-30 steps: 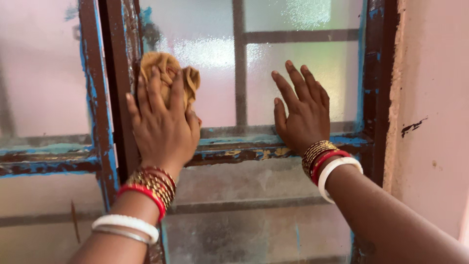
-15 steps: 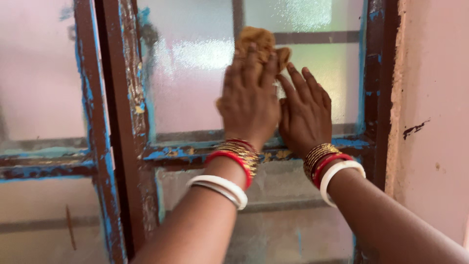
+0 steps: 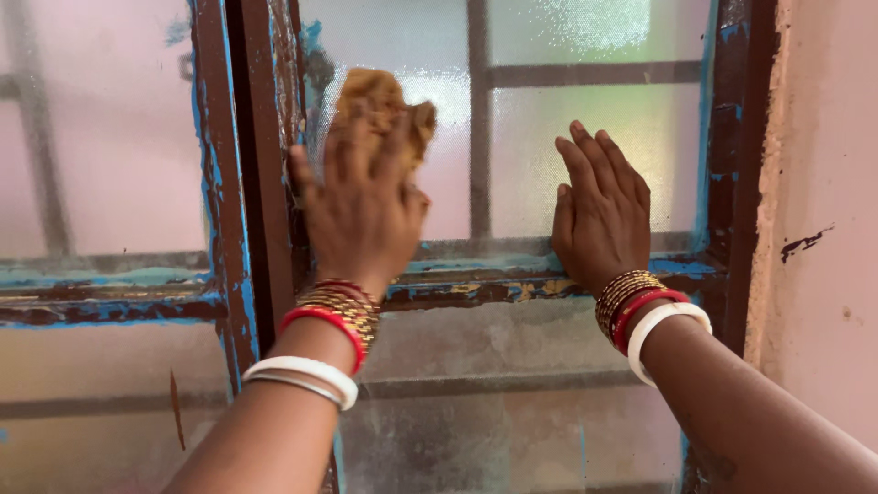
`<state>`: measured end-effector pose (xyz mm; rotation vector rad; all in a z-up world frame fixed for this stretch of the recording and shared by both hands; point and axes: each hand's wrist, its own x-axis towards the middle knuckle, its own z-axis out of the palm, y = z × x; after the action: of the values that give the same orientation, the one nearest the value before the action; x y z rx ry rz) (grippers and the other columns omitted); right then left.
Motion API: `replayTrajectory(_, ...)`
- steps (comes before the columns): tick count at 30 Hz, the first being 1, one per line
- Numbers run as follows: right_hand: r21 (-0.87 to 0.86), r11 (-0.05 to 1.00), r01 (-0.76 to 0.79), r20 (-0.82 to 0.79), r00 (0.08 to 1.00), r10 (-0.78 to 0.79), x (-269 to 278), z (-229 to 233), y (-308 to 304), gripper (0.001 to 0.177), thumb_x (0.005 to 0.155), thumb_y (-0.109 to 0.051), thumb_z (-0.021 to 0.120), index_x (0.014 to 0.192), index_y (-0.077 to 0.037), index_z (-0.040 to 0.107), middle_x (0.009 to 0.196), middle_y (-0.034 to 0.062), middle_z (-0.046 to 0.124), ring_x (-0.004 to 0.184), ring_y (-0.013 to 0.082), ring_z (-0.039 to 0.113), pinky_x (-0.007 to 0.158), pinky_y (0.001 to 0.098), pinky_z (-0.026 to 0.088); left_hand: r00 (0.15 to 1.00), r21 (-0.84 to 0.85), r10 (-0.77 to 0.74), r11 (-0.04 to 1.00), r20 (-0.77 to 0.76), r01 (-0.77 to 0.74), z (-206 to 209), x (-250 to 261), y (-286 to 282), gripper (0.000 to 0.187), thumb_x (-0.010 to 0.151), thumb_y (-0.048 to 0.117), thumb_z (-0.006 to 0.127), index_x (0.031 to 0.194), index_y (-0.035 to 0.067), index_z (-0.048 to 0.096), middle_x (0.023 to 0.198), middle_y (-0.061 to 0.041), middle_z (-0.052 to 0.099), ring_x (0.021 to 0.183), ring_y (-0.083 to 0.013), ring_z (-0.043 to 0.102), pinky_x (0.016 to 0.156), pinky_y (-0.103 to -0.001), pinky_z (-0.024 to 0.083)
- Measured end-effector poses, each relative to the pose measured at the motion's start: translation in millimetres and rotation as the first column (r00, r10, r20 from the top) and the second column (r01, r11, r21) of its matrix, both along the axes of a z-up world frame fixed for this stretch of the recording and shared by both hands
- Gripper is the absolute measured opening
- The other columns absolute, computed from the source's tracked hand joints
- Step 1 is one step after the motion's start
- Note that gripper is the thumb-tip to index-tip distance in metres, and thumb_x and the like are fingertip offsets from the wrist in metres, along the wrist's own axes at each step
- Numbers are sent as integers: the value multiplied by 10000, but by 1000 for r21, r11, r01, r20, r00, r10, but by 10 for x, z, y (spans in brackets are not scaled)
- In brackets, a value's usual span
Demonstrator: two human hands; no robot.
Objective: The person cleans a glass window pane by spraying a liquid from a pink bottle and wiping the surface with a cloth.
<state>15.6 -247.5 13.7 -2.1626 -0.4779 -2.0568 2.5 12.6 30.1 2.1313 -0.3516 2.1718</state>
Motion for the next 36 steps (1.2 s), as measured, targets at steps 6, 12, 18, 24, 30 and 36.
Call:
replayTrajectory(6, 14, 1000, 14, 5, 1000, -14, 7, -11, 10, 491, 1008, -160, 451, 1499, -149, 457, 1623, 75, 405, 1519, 282, 294, 1229, 472, 217, 995, -151, 101, 984, 27, -96, -121, 55, 33, 650, 987, 339, 567, 1598, 230, 374, 1638, -145, 301, 1501, -398, 321, 1240, -614, 134)
replayTrajectory(12, 18, 999, 36, 24, 999, -36, 12, -5, 30, 505, 983, -147, 465, 1488, -147, 466, 1612, 74, 412, 1511, 277, 302, 1225, 467, 226, 997, -226, -6, 974, -73, -11, -346, -2, -553, 679, 967, 364, 592, 1570, 191, 333, 1636, -196, 256, 1451, -455, 318, 1198, -547, 282)
replayTrajectory(18, 7, 1000, 14, 39, 999, -14, 14, 8, -2, 475, 1003, -150, 468, 1477, -132, 493, 1607, 78, 425, 1508, 288, 320, 1213, 483, 251, 976, -156, -173, 976, -132, 151, -330, -17, -1297, 720, 938, 333, 629, 1578, 214, 321, 1651, -165, 248, 1476, -414, 315, 1210, -548, 268)
replayTrajectory(24, 2, 1000, -21, 25, 999, 21, -9, -11, -33, 452, 1025, -148, 463, 1475, -122, 494, 1615, 76, 428, 1512, 296, 329, 1205, 488, 265, 973, 41, -181, 981, -146, 189, -298, -39, -1115, 718, 916, 320, 629, 1560, 241, 322, 1648, -132, 268, 1501, -361, 270, 1224, -577, 192)
replayTrajectory(30, 11, 1000, -16, 9, 1000, 16, -4, -5, -28, 483, 994, -132, 472, 1476, -168, 493, 1611, 71, 426, 1508, 288, 321, 1206, 487, 246, 997, -27, -25, 999, -80, 23, -304, -44, -356, 744, 922, 393, 642, 1563, 209, 313, 1626, -198, 256, 1492, -382, 267, 1190, -654, 149)
replayTrajectory(36, 28, 999, -17, 5, 1000, 16, 27, -14, -33, 499, 978, -127, 475, 1475, -178, 489, 1618, 56, 418, 1517, 272, 303, 1219, 477, 234, 992, -217, 84, 971, -90, -102, -360, -14, -88, 658, 992, 335, 565, 1595, 227, 328, 1672, -166, 265, 1534, -409, 252, 1258, -588, 169)
